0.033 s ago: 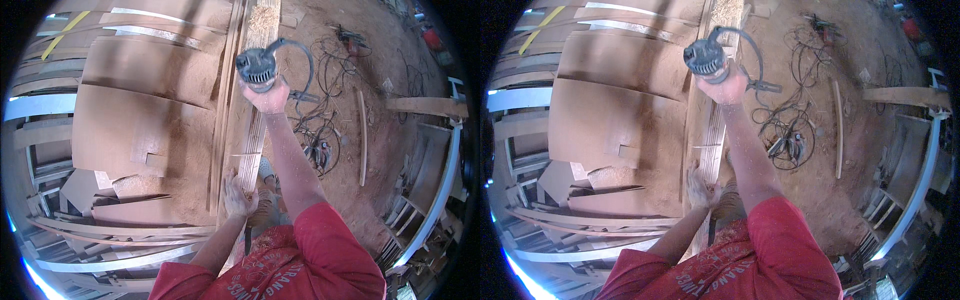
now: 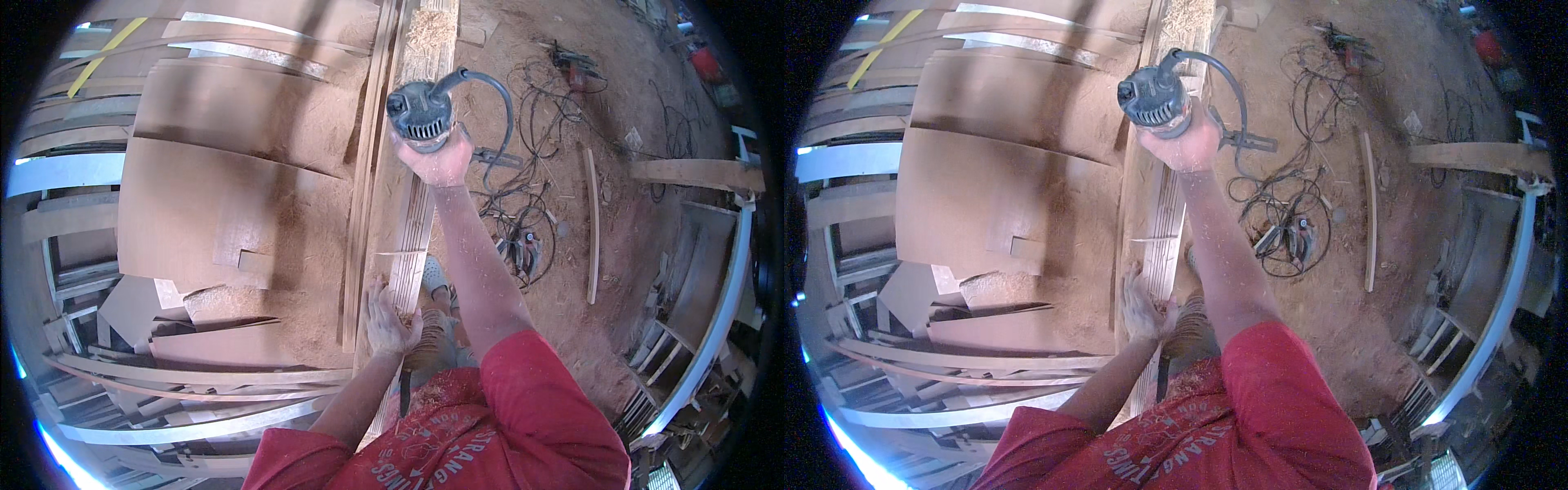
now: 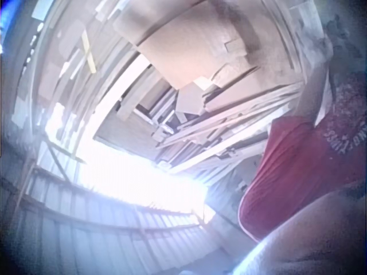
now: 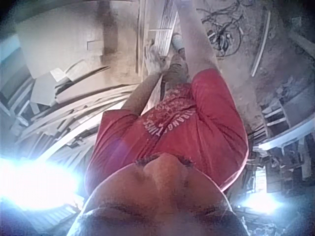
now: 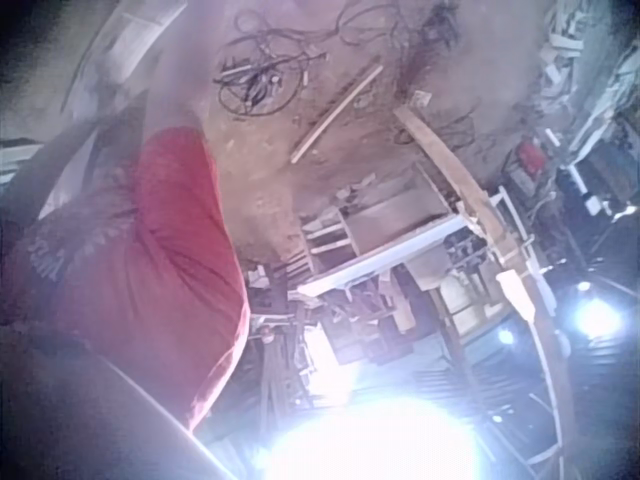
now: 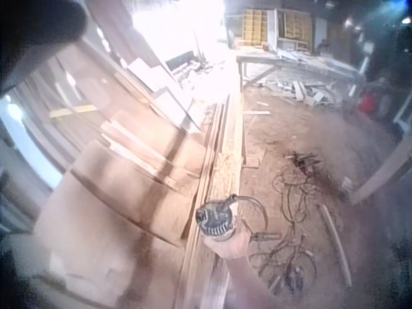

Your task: The person uses a hand-held router to cut a groove into the edge of a long wooden plank supported on sawhorses.

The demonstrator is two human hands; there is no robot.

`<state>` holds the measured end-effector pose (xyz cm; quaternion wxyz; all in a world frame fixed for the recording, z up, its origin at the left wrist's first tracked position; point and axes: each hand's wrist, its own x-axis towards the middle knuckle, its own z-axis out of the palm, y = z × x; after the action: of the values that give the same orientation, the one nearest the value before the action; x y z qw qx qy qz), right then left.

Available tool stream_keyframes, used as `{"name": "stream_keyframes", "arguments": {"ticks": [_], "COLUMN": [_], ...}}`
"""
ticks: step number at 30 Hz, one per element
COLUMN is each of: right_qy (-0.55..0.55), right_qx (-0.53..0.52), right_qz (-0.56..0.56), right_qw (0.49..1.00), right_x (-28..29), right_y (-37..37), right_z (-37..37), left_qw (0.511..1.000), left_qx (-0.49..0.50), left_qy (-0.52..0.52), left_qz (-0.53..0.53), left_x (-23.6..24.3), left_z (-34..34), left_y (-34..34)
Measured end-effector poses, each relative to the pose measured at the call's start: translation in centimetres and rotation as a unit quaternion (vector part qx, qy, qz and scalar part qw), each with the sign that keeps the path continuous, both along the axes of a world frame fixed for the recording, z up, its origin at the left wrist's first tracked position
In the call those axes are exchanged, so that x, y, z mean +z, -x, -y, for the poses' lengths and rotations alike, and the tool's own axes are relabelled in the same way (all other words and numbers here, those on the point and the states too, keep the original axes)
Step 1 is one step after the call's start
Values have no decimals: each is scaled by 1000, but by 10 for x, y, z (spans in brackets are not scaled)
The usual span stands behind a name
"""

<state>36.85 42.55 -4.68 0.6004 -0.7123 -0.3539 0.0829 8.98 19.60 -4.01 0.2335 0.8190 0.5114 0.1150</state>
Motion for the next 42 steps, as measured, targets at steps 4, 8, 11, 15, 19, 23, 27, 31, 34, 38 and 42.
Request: {"name": "stream_keyframes", "arguments": {"ticks": [4,8,11,15,19,23,27,31,34,38,42], "right_qy": [-35,-68,-19,145,123,64,-35,-43,-21,-38,16], "right_qx": [-1,2,-3,5,10,-7,-25,-1,3,0,-4], "right_qz": [8,8,16,-77,-126,-25,33,23,55,109,-10], "right_qw": [999,998,1000,986,984,998,999,999,998,993,1000], "right_x": [-10,-17,-8,40,50,27,18,11,-2,-6,38], "right_y": [0,-6,-5,3,18,43,46,40,28,25,25], "right_z": [-2,-13,-13,-5,20,54,54,50,42,37,31], "left_qw": [1000,999,999,999,1000,1000,1000,999,998,999,999], "left_qx": [2,-8,14,21,8,-3,5,-14,-28,-20,-12], "left_qy": [-7,-31,17,12,20,25,-5,-37,-48,-48,-37], "left_qz": [23,17,-24,-34,-9,-3,7,2,-4,1,7], "left_x": [-5,-13,-14,-10,-18,-17,-23,-23,-23,-23,-22], "left_z": [2,4,9,8,6,8,11,8,6,4,4], "left_y": [3,5,7,8,9,5,8,10,8,9,10]}}
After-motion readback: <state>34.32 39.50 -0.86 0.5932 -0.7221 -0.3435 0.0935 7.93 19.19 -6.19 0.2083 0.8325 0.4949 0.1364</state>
